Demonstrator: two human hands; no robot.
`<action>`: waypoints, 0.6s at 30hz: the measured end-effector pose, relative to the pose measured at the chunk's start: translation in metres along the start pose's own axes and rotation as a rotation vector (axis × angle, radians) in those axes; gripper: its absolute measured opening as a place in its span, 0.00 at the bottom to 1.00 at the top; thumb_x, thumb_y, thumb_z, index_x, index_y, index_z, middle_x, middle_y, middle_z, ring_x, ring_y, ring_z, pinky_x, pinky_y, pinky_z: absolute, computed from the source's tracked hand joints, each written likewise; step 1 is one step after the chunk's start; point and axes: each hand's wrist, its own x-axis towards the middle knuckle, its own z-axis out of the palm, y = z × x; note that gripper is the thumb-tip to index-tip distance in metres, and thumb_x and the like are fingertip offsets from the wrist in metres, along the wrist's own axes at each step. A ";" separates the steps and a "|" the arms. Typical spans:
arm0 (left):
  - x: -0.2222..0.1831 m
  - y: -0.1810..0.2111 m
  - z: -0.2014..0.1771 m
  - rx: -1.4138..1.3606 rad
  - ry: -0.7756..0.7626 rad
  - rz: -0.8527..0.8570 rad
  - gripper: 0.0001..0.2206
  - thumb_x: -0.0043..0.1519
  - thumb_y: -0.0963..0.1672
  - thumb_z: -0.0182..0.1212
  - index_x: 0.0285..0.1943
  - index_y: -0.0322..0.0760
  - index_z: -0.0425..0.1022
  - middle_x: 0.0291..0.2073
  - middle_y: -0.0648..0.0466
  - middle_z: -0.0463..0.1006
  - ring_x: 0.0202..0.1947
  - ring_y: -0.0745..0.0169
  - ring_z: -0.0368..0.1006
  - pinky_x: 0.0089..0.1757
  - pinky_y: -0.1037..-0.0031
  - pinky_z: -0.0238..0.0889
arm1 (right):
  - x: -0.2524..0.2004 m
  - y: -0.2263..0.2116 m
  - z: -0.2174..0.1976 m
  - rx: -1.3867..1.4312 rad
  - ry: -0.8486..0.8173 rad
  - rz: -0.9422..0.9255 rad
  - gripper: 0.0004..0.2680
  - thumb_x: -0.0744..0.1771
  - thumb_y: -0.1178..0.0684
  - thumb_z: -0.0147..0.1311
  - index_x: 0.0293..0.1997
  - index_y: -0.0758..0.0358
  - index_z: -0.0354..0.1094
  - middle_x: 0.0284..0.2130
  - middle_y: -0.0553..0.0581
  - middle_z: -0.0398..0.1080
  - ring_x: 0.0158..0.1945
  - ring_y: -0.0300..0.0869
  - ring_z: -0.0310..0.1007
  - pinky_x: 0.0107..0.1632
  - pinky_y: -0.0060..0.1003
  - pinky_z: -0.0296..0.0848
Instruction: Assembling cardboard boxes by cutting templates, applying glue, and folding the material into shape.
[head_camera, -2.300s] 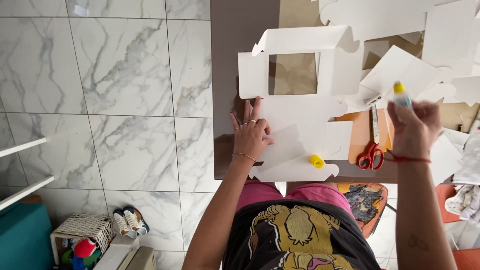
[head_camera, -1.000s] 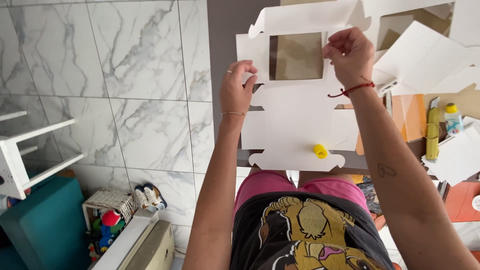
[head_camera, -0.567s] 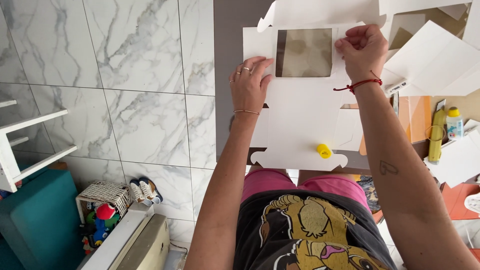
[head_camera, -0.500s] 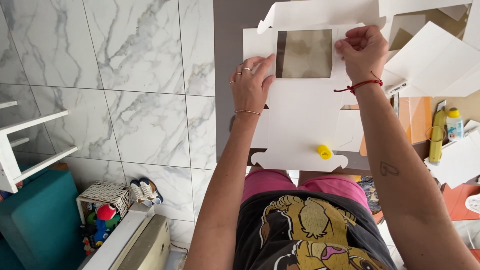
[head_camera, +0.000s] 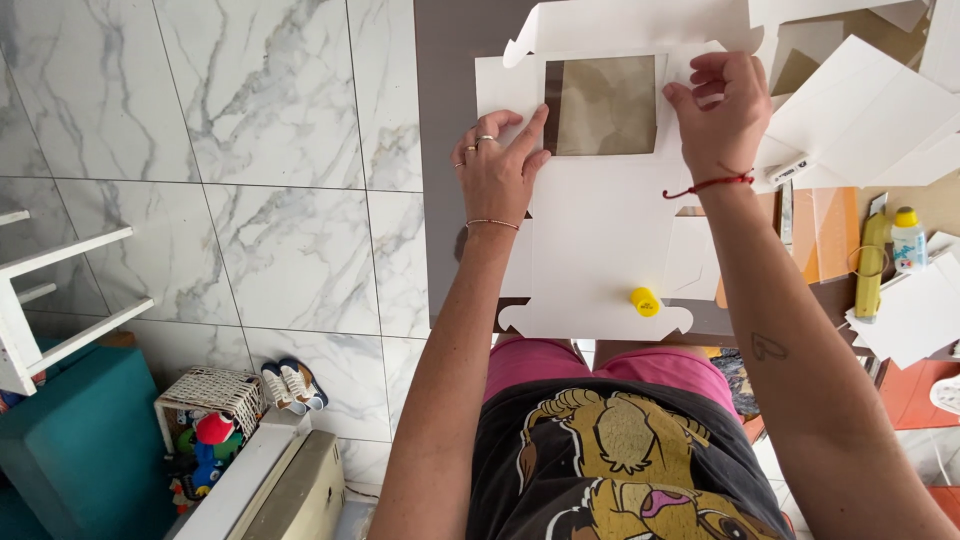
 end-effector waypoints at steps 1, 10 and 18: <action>0.001 0.000 -0.001 -0.001 0.000 0.001 0.24 0.46 0.47 0.68 0.50 0.68 0.64 0.41 0.66 0.64 0.39 0.68 0.63 0.47 0.65 0.52 | -0.001 -0.004 -0.004 -0.001 0.001 0.000 0.11 0.57 0.68 0.64 0.33 0.68 0.63 0.30 0.58 0.63 0.29 0.40 0.65 0.28 0.28 0.69; 0.000 -0.003 0.001 -0.012 0.031 0.046 0.18 0.53 0.49 0.61 0.51 0.68 0.64 0.41 0.66 0.65 0.38 0.68 0.63 0.46 0.68 0.51 | -0.019 0.008 -0.009 -0.271 -0.202 -0.371 0.12 0.60 0.52 0.64 0.44 0.63 0.70 0.51 0.56 0.64 0.53 0.51 0.58 0.51 0.49 0.50; -0.003 -0.002 0.004 0.003 0.077 0.062 0.20 0.50 0.46 0.65 0.49 0.66 0.66 0.42 0.66 0.64 0.33 0.68 0.63 0.46 0.68 0.52 | -0.023 0.016 -0.009 -0.267 -0.231 -0.366 0.13 0.61 0.53 0.63 0.46 0.64 0.69 0.52 0.56 0.63 0.55 0.53 0.56 0.52 0.52 0.49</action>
